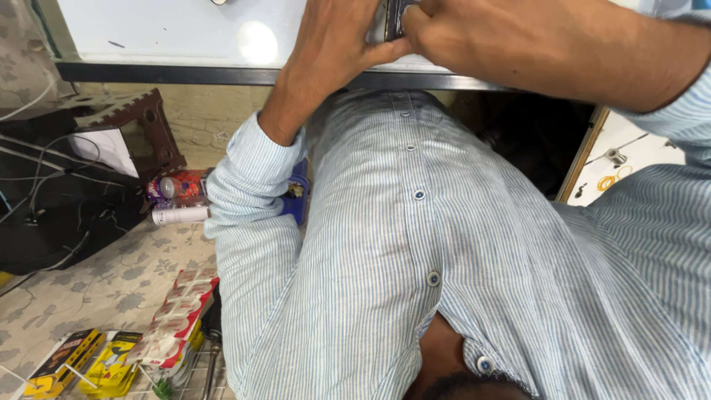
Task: The person uses a small screwdriver to remove screws from a disassembled mobile phone chassis on a glass workbench. They lift and reposition the phone body, continue unscrewing, and handle the device with both hands while tools and parts remain on the table.
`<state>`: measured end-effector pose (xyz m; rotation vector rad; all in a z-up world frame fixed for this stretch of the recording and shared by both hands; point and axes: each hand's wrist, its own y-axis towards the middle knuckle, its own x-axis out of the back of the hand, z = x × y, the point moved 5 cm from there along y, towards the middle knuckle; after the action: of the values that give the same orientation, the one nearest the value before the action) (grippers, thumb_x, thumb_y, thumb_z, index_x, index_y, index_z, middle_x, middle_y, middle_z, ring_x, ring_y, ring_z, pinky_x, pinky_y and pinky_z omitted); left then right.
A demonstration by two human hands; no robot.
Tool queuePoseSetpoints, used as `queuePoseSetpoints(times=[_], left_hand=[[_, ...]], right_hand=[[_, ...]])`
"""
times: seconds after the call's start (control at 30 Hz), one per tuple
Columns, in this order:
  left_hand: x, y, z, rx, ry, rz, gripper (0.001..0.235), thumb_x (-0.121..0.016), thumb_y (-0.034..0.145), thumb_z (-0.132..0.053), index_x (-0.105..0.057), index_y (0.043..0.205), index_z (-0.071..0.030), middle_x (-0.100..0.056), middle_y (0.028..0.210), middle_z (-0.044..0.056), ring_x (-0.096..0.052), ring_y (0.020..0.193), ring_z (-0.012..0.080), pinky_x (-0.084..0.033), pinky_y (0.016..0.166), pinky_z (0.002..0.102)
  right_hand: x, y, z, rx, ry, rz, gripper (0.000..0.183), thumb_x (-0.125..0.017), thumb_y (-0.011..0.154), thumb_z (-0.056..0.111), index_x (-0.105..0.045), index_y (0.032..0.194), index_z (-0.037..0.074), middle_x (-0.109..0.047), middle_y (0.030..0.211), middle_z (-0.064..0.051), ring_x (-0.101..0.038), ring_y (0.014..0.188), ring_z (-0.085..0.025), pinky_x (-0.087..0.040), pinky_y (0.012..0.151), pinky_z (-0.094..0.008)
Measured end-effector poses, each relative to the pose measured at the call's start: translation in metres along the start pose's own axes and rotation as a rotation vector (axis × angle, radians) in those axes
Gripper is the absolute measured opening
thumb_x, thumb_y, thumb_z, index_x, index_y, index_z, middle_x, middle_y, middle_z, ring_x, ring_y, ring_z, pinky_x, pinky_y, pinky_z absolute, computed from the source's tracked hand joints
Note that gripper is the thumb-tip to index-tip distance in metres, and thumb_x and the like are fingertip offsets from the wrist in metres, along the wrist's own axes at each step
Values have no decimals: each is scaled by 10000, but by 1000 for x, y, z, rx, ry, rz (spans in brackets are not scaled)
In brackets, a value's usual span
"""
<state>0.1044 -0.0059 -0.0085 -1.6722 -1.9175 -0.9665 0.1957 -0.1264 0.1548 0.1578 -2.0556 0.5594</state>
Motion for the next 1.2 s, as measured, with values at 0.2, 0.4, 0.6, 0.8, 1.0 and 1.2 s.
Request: queuePoseSetpoints(times=[0.2, 0.4, 0.6, 0.8, 1.0, 1.2], left_hand=[[10, 14, -11, -54, -23, -40, 725, -943, 849, -425, -589, 1341, -27, -663, 1142, 117, -628, 1064, 348, -484, 895, 480], [19, 17, -21, -71, 23, -91, 835, -973, 827, -375, -515, 1443, -45, -606, 1269, 132, -597, 1163, 343, -487, 977, 465], [31, 23, -33, -36, -20, -35, 963, -954, 727, -314, -463, 1512, -46, -551, 1285, 121, -583, 1180, 334, -474, 981, 460], [38, 27, -39, -14, -40, -44, 936, -930, 709, -275, -472, 1491, -40, -549, 1262, 134, -586, 1144, 339, -474, 967, 450], [42, 29, -43, 9, -52, -41, 889, -903, 733, -313, -491, 1468, -32, -570, 1261, 146, -588, 1122, 351, -473, 943, 453], [44, 33, -45, 66, -33, -3, 913, -882, 674, -262, -504, 1472, -32, -579, 1249, 144, -591, 1106, 349, -479, 948, 448]], right_hand=[[-6, 8, 4, -104, 169, -228, 125, -731, 898, 186, -742, 817, 91, -650, 660, 6, -590, 525, -46, -478, 452, -196], [-7, 6, -3, -159, 433, -113, 152, -723, 920, 221, -758, 922, 72, -710, 750, -60, -689, 610, -147, -559, 522, -263], [20, 6, -9, -153, 588, -462, 162, -705, 802, 158, -721, 857, 7, -704, 858, -122, -729, 759, -226, -614, 642, -312], [4, 9, -9, -160, 695, -101, 106, -683, 876, 116, -685, 903, 13, -693, 885, -107, -735, 827, -239, -617, 678, -330], [4, 6, -12, -161, 693, -295, 153, -661, 782, 79, -688, 921, 23, -686, 827, -122, -721, 726, -260, -603, 606, -370], [3, 5, -9, -150, 738, -442, 99, -677, 718, 106, -618, 737, 28, -678, 810, -127, -724, 746, -288, -601, 648, -399]])
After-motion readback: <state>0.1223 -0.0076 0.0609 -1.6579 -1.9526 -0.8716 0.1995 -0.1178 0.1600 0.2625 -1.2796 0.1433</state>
